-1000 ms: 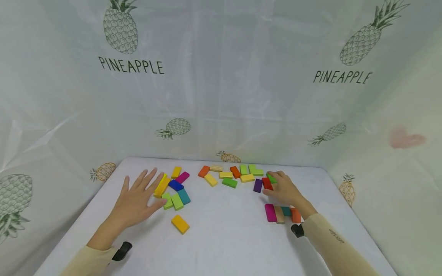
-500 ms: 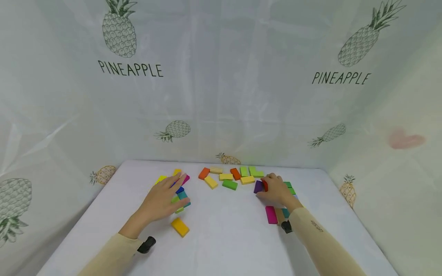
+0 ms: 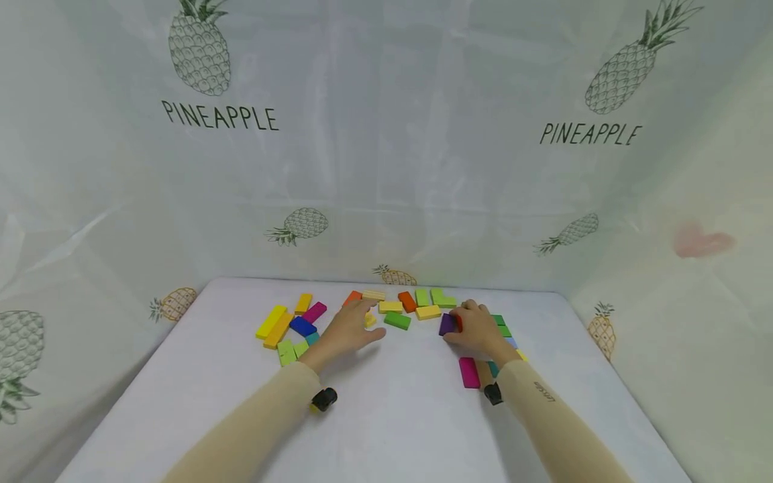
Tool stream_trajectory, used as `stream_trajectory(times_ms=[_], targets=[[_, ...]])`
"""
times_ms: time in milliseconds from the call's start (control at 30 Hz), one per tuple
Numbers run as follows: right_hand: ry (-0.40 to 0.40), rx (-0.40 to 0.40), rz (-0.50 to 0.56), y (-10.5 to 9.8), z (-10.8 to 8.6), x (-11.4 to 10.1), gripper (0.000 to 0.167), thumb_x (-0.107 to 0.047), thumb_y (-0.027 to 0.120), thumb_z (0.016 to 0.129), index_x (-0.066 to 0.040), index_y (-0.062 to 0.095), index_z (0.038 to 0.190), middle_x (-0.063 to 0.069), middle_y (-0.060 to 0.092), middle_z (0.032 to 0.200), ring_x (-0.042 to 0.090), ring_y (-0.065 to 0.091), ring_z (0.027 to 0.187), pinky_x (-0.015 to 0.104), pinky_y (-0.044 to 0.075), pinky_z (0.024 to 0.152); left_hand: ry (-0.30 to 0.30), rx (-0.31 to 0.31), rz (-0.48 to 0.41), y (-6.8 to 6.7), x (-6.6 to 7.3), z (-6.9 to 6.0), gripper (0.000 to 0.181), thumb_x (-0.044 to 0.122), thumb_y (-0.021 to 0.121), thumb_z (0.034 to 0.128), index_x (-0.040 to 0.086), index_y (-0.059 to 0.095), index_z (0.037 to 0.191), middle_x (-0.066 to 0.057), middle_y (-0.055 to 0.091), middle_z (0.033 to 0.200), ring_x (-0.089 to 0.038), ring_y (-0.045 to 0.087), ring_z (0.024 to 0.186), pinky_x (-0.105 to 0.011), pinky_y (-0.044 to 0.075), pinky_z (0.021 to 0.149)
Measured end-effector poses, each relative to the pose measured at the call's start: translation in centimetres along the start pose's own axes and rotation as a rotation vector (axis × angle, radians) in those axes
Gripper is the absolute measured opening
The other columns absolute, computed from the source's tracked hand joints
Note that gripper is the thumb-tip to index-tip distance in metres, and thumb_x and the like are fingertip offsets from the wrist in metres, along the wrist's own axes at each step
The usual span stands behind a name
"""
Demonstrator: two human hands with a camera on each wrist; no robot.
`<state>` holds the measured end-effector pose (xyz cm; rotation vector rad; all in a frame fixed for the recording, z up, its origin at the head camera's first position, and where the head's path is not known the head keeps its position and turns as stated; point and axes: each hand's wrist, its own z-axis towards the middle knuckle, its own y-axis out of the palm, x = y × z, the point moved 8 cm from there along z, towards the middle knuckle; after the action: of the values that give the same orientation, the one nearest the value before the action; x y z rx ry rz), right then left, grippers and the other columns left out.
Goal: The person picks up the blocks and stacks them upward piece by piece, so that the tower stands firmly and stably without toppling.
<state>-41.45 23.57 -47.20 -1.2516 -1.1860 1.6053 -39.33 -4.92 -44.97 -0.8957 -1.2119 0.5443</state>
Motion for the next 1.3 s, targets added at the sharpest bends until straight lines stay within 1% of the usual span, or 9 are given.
stream_trajectory(times_ms=[167, 333, 467, 600, 800, 867, 967, 1133, 1300], targets=[[0.007, -0.006, -0.002, -0.2, 0.0, -0.1, 0.062, -0.039, 0.084, 0.091, -0.007, 0.066, 0.142, 0.020, 0.055, 0.145, 0.040, 0.051, 0.123, 0.059, 0.054, 0.103, -0.014, 0.050, -0.035, 1.4, 0.9, 2.5, 0.069, 0.040, 0.082, 0.0933, 0.005, 0.057, 0.147, -0.014, 0.060, 0.143, -0.031, 0.063, 0.121, -0.051, 0.055, 0.106], [-0.008, 0.000, 0.001, -0.3, -0.1, -0.2, 0.061, -0.038, 0.083, 0.092, -0.005, 0.066, 0.141, 0.020, 0.055, 0.146, 0.042, 0.051, 0.126, 0.062, 0.053, 0.103, -0.073, 0.057, 0.027, 3.3, 0.6, 4.1, 0.070, 0.048, 0.084, 0.0898, 0.003, 0.061, 0.139, -0.017, 0.060, 0.138, -0.032, 0.063, 0.113, -0.052, 0.057, 0.100], [-0.026, 0.001, -0.004, -0.2, -0.1, -0.3, 0.062, -0.038, 0.084, 0.091, -0.004, 0.067, 0.140, 0.020, 0.056, 0.146, 0.043, 0.051, 0.127, 0.063, 0.053, 0.103, -0.131, 0.060, 0.074, 4.8, 0.0, 4.8, 0.086, 0.059, 0.082, 0.0869, 0.000, 0.056, 0.144, -0.019, 0.058, 0.142, -0.034, 0.065, 0.111, -0.056, 0.057, 0.098], [-0.054, 0.011, -0.016, -0.1, -0.1, -0.5, 0.063, -0.037, 0.085, 0.090, -0.004, 0.068, 0.140, 0.019, 0.057, 0.145, 0.041, 0.050, 0.128, 0.063, 0.051, 0.105, -0.161, 0.094, 0.148, 5.4, 0.2, 5.0, 0.100, 0.069, 0.080, 0.0836, -0.002, 0.053, 0.148, -0.018, 0.060, 0.140, -0.034, 0.066, 0.110, -0.056, 0.055, 0.098], [-0.096, 0.019, -0.038, -0.1, -0.2, -0.8, 0.061, -0.034, 0.085, 0.091, -0.003, 0.067, 0.141, 0.017, 0.060, 0.145, 0.043, 0.046, 0.135, 0.068, 0.042, 0.111, -0.137, 0.108, 0.252, 5.4, 1.3, 5.2, 0.093, 0.065, 0.083, 0.0833, -0.002, 0.058, 0.142, -0.017, 0.062, 0.120, -0.025, 0.059, 0.077, -0.042, 0.056, 0.073], [-0.110, 0.013, -0.031, -0.1, -0.1, -1.0, 0.060, -0.032, 0.084, 0.092, -0.002, 0.066, 0.141, 0.018, 0.061, 0.145, 0.044, 0.045, 0.137, 0.070, 0.039, 0.112, -0.144, 0.097, 0.268, 5.4, 1.2, 5.2, 0.089, 0.062, 0.083, 0.0842, -0.002, 0.059, 0.141, -0.015, 0.061, 0.117, -0.023, 0.057, 0.073, -0.041, 0.054, 0.072], [-0.106, 0.004, -0.023, 0.0, 0.0, -1.0, 0.060, -0.031, 0.084, 0.092, -0.003, 0.066, 0.141, 0.018, 0.061, 0.145, 0.044, 0.044, 0.138, 0.071, 0.037, 0.112, -0.149, 0.073, 0.266, 5.5, 0.9, 5.4, 0.082, 0.059, 0.084, 0.0846, 0.000, 0.062, 0.138, -0.014, 0.062, 0.120, -0.023, 0.059, 0.076, -0.044, 0.056, 0.077], [-0.098, -0.012, -0.016, 0.0, 0.0, -0.8, 0.058, -0.031, 0.085, 0.091, -0.005, 0.068, 0.139, 0.019, 0.062, 0.143, 0.044, 0.044, 0.135, 0.071, 0.036, 0.109, -0.139, 0.025, 0.223, 5.5, 0.6, 5.4, 0.065, 0.052, 0.086, 0.0842, 0.004, 0.070, 0.125, -0.013, 0.065, 0.133, -0.027, 0.065, 0.093, -0.051, 0.056, 0.088], [-0.116, -0.026, 0.006, 0.0, 0.0, -1.2, 0.055, -0.031, 0.086, 0.089, -0.008, 0.070, 0.137, 0.016, 0.064, 0.141, 0.041, 0.048, 0.132, 0.066, 0.039, 0.108, -0.133, 0.008, 0.223, 5.1, 0.4, 5.0, 0.065, 0.050, 0.088, 0.0837, 0.006, 0.071, 0.129, -0.014, 0.063, 0.145, -0.033, 0.066, 0.114, -0.056, 0.055, 0.097]])
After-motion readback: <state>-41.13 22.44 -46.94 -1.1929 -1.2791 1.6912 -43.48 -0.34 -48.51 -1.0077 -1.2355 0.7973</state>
